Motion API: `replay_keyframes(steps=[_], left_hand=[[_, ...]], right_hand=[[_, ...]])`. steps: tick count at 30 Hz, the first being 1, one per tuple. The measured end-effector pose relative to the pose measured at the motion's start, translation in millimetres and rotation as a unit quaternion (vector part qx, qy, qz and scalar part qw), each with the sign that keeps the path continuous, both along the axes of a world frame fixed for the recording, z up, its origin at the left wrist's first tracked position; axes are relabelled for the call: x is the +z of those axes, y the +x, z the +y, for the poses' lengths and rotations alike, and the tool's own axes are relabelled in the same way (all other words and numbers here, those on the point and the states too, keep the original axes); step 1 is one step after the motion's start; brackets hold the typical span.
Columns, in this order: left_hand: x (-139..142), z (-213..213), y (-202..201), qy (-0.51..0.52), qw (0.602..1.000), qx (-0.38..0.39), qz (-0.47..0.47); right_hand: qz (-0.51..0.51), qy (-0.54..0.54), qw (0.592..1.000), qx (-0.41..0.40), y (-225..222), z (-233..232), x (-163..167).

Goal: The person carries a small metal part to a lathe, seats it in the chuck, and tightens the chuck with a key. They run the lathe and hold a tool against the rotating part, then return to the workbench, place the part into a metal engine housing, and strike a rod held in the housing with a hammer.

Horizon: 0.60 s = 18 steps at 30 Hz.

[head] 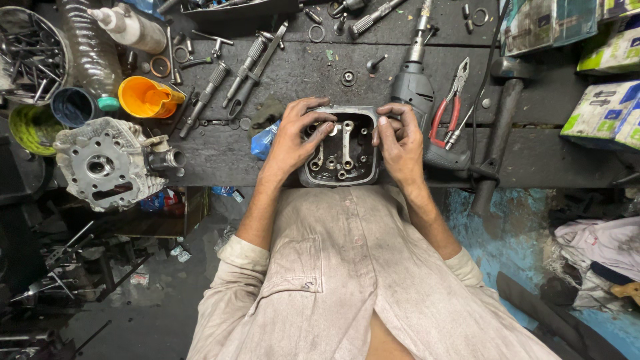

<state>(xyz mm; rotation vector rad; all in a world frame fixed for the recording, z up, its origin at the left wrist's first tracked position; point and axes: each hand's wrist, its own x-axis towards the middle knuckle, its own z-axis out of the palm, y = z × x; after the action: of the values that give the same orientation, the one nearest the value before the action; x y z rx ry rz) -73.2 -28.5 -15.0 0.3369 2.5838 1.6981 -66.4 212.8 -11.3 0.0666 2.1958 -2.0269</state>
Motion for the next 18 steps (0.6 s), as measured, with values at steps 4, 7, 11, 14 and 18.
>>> replay_keyframes(steps=[4, 7, 11, 14, 18], left_hand=[[0.5, 0.0, 0.0, -0.003, 1.0, 0.001, 0.002], [0.6, 0.1, 0.0, -0.011, 1.0, -0.001, 0.008], [0.5, 0.7, -0.3, -0.011, 1.0, 0.003, 0.01], [0.2, 0.7, -0.6, -0.015, 1.0, 0.004, 0.004], [-1.3, 0.5, 0.8, 0.025, 1.0, 0.01, 0.007]], right_hand=[[0.003, -0.002, 1.0, 0.005, 0.0, -0.1, -1.4], [0.006, -0.009, 1.0, 0.007, 0.3, -0.1, -1.8], [0.004, -0.003, 1.0, 0.007, 0.0, 0.0, -1.2], [0.006, 0.0, 1.0, 0.01, -0.2, 0.0, -0.9], [0.005, 0.009, 1.0, 0.014, 0.2, 0.5, -1.6]])
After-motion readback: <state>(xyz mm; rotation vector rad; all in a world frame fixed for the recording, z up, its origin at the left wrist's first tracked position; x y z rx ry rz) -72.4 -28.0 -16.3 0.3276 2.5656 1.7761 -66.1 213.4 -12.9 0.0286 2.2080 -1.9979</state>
